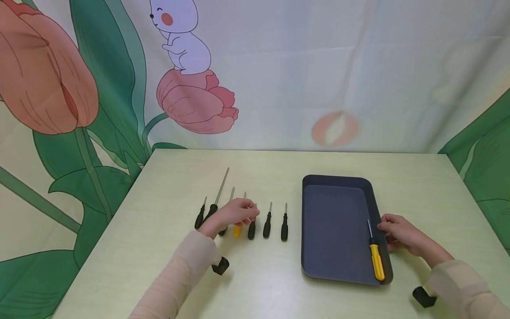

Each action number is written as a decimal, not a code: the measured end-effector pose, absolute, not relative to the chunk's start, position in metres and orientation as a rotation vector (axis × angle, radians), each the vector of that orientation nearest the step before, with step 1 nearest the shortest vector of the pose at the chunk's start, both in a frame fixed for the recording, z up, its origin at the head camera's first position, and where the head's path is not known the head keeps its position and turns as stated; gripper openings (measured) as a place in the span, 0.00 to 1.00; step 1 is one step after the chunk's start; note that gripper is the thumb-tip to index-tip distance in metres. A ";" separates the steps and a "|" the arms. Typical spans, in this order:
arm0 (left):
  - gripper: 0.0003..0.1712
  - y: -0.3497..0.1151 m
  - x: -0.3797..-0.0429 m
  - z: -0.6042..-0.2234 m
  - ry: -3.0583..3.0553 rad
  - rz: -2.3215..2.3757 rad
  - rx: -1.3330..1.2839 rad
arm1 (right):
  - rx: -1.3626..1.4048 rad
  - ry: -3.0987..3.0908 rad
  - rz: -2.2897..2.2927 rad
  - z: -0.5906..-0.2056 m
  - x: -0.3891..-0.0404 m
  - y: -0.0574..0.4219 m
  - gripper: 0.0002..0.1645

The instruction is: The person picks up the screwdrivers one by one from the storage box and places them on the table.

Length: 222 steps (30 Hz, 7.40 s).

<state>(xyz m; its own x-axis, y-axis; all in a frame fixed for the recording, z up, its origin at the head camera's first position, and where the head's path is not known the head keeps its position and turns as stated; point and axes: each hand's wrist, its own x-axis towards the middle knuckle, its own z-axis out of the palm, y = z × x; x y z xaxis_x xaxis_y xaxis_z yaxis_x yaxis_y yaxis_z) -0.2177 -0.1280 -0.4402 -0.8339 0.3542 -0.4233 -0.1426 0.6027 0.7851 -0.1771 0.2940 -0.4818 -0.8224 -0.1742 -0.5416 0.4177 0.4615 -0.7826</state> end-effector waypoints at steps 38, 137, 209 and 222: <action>0.08 -0.065 -0.200 -0.429 2.194 1.124 0.428 | 0.203 2.157 -1.366 -0.481 -0.176 0.293 0.07; 0.03 0.102 -0.158 -0.474 2.026 1.286 0.199 | 0.183 2.134 -1.399 -0.481 -0.177 0.295 0.06; 0.20 0.144 -0.150 -0.469 2.364 0.839 0.074 | 0.184 2.140 -1.358 -0.481 -0.177 0.293 0.07; 0.19 0.143 -0.151 -0.468 2.298 0.942 0.000 | 0.180 2.147 -1.364 -0.479 -0.177 0.293 0.08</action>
